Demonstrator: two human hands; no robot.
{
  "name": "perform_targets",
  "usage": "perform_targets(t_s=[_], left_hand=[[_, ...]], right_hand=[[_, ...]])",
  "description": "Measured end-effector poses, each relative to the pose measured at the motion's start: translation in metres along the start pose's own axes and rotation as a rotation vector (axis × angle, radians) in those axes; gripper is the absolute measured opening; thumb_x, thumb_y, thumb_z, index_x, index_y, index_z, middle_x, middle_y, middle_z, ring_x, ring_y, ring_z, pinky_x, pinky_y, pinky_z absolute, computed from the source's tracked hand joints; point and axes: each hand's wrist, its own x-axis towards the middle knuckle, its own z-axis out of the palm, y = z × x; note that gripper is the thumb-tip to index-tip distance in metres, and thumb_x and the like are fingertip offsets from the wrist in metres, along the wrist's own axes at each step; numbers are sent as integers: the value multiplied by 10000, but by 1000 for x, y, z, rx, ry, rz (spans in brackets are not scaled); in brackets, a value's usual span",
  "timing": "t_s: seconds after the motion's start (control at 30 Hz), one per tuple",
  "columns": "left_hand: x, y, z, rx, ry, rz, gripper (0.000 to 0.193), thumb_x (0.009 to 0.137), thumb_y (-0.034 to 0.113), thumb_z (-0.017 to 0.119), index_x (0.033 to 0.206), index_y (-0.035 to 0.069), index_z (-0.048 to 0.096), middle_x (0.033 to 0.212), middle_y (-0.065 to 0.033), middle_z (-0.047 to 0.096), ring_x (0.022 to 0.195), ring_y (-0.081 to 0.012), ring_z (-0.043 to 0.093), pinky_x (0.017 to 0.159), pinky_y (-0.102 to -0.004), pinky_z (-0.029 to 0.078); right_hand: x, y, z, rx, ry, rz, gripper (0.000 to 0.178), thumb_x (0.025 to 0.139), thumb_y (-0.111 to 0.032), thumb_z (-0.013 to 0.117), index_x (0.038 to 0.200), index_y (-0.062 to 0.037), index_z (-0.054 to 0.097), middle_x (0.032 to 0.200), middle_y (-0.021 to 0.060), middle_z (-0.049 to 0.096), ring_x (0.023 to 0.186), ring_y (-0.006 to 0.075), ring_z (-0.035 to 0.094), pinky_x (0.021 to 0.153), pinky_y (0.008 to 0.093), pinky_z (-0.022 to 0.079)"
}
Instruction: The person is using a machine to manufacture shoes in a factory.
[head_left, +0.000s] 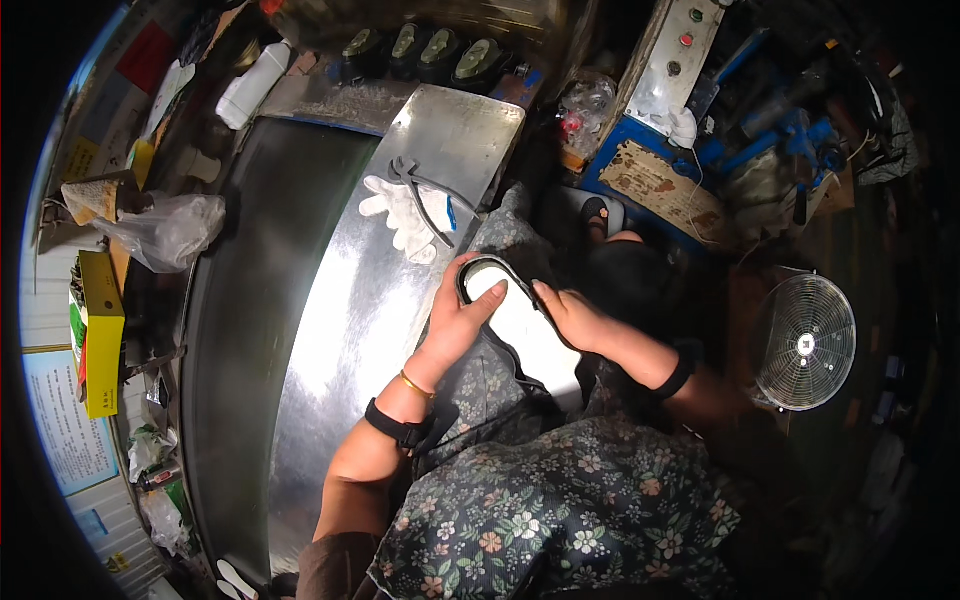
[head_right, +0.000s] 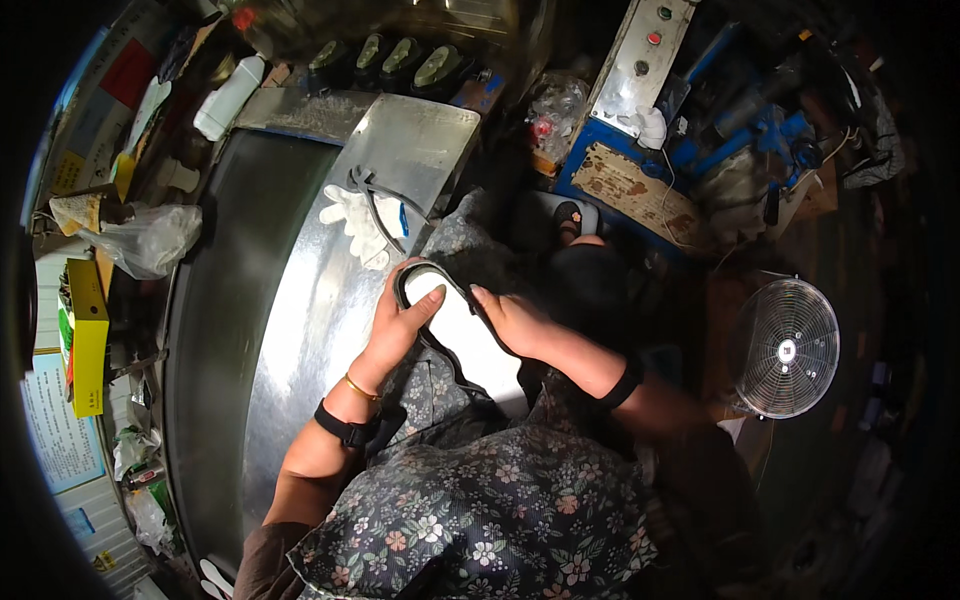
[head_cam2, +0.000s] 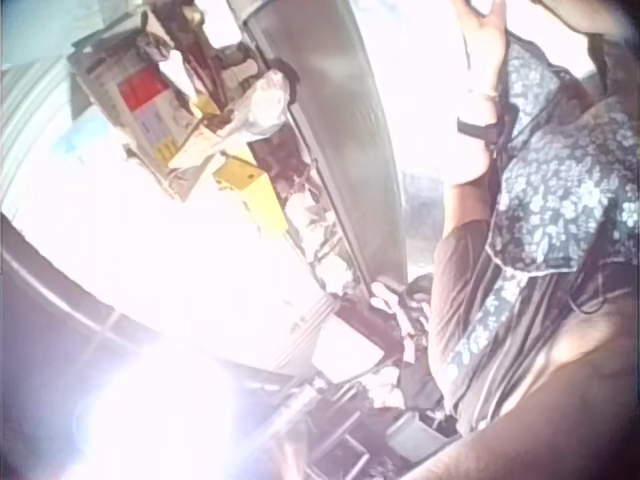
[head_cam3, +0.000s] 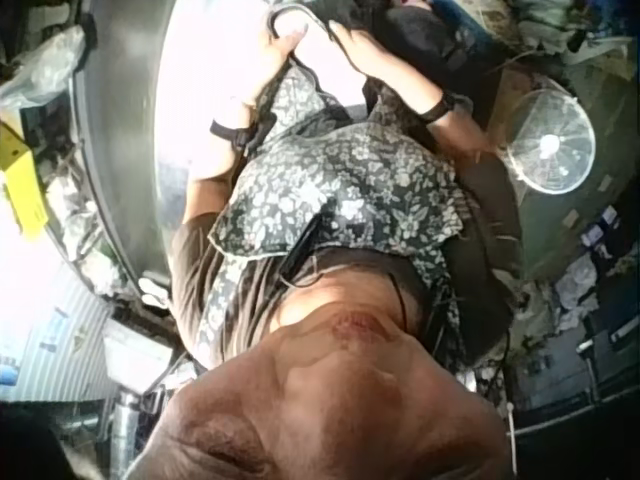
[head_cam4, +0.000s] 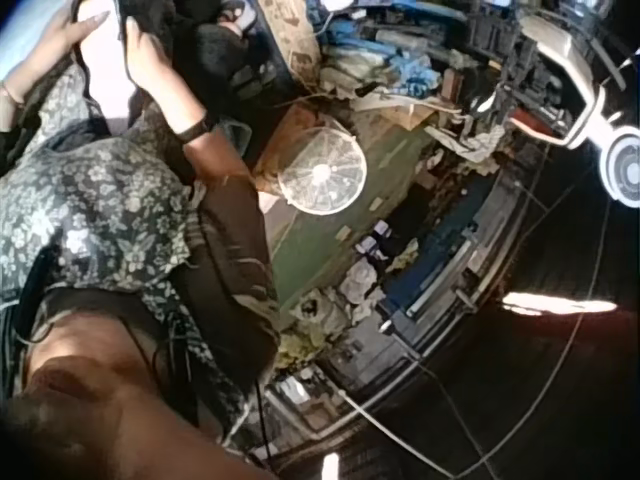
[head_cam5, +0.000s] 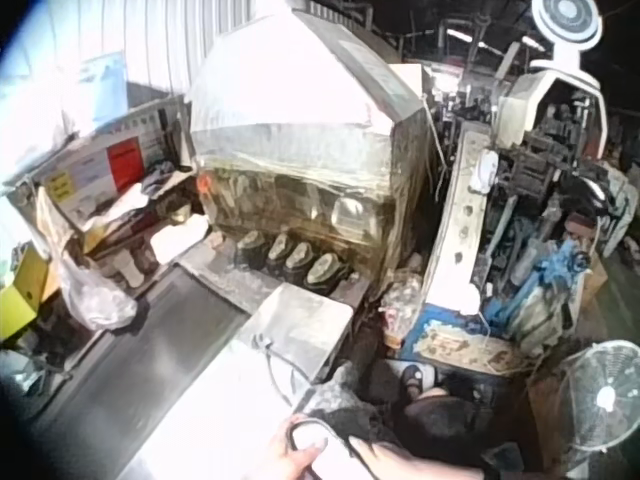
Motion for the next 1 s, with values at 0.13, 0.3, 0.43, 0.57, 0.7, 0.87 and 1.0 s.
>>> perform_targets(t_s=[0.13, 0.3, 0.43, 0.57, 0.7, 0.87, 1.0], left_hand=[[7, -4, 0, 18, 22, -2, 522, 890, 174, 730, 1297, -14, 462, 1133, -93, 619, 1046, -156, 569, 921, -285, 461], [18, 5, -3, 72, -39, -19, 511, 902, 191, 718, 1284, -36, 466, 1128, -109, 619, 1015, -161, 579, 900, -292, 474], [14, 1, -1, 97, -78, 45, 573, 901, 213, 725, 1318, -60, 443, 1155, -119, 617, 1054, -172, 575, 923, -299, 467], [10, -1, 1, 223, -27, 16, 585, 891, 242, 727, 1312, -52, 448, 1168, -140, 614, 1071, -188, 578, 936, -304, 462], [18, 17, 0, -42, -115, -99, 570, 914, 263, 665, 1357, -23, 448, 1214, -141, 612, 1155, -204, 559, 1011, -331, 428], [12, 19, 26, -447, 419, -223, 539, 1043, 403, 340, 1304, -21, 546, 1370, -145, 552, 1276, -279, 509, 1114, -375, 337], [18, 16, 20, 1274, 360, -168, 485, 1031, 365, 334, 931, -5, 632, 867, -227, 699, 810, -371, 687, 741, -465, 539]], right_hand=[[1, -12, 12, -1019, 340, -608, 344, 973, -261, 526, 997, 49, 674, 756, 177, 691, 653, 294, 682, 632, 355, 553], [5, -36, 9, -1123, 323, -608, 365, 972, -279, 518, 960, 56, 664, 708, 169, 678, 675, 285, 686, 590, 369, 546], [-13, -38, -27, -32, -233, 93, 637, 1042, -480, 297, 1108, 38, 664, 1111, 240, 671, 1050, 379, 637, 915, 400, 482], [-53, 1, -6, -752, -24, -8, 658, 1011, -512, 416, 1355, 45, 484, 1120, 274, 651, 1083, 427, 602, 979, 427, 453], [-36, 21, 7, -35, 24, -115, 740, 1012, -516, 431, 1468, 54, 307, 1327, 263, 539, 1266, 315, 508, 1039, 374, 402], [-15, -12, 30, 67, 118, -92, 824, 998, -504, 454, 1461, 134, 216, 1351, 344, 488, 1256, 364, 517, 1031, 400, 407], [-19, -36, 59, -158, 181, -75, 795, 1004, -429, 441, 1457, 154, 145, 1124, 407, 577, 1076, 499, 591, 918, 474, 469]])
